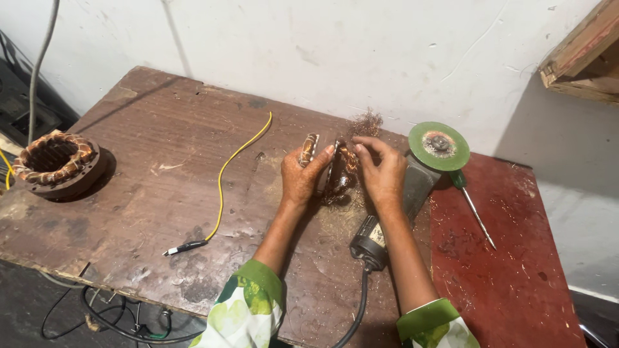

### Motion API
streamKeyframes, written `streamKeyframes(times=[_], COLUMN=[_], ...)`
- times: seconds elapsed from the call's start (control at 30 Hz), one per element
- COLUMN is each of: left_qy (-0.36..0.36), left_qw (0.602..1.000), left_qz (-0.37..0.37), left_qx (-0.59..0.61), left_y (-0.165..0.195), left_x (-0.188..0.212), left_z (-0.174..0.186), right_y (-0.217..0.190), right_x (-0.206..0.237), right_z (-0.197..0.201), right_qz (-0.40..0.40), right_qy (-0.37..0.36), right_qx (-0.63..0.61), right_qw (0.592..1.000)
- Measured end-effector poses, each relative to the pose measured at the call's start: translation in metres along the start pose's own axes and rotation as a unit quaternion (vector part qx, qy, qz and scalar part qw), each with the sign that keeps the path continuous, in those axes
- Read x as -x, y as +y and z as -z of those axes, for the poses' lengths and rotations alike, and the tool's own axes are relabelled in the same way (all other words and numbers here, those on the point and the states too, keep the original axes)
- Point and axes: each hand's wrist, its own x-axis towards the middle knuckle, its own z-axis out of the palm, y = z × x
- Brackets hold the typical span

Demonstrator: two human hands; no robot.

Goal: The person uses an angle grinder to grind the surface of a cylindrical motor stator, rotating it to access different areas. After grinding, they pull away loose copper wire strands from the stator by hand.

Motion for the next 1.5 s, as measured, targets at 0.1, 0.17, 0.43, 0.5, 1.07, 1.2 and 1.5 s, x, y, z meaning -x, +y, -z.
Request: streamKeyframes(times=[0.1, 0.17, 0.43, 0.5, 1.07, 1.2, 1.5], left_qy=[-0.019, -0.017, 0.007, 0.024, -0.024, -0.026, 0.066], left_qw=[1.000, 1.000, 0.997, 0.985, 0.996, 0.995, 0.989], left_qz=[0.005, 0.007, -0.035, -0.071, 0.080, 0.090, 0.116], left_qx=[0.016, 0.013, -0.069, -0.154, -0.031, -0.020, -0.060], left_y=[0.003, 0.004, 0.002, 0.003, 0.007, 0.007, 0.015], left_x=[0.000, 0.001, -0.004, -0.006, -0.005, -0.007, -0.003], left_z=[-0.001, -0.001, -0.001, 0.000, 0.003, 0.004, -0.008], right_y=[0.000, 0.002, 0.019, 0.019, 0.002, 0.000, 0.003], right_x=[0.000, -0.001, 0.003, 0.003, -0.002, 0.000, 0.012], right_z=[0.000, -0.001, 0.002, 0.004, -0.006, -0.010, 0.003], right_qz=[0.023, 0.036, -0.030, 0.020, -0.076, -0.034, 0.079], right_qy=[0.021, 0.045, 0.123, 0.149, -0.116, -0.082, 0.038], right_qx=[-0.009, -0.013, -0.052, -0.133, 0.047, 0.052, -0.055], right_qw=[0.999, 0.998, 0.991, 0.980, 0.989, 0.995, 0.995])
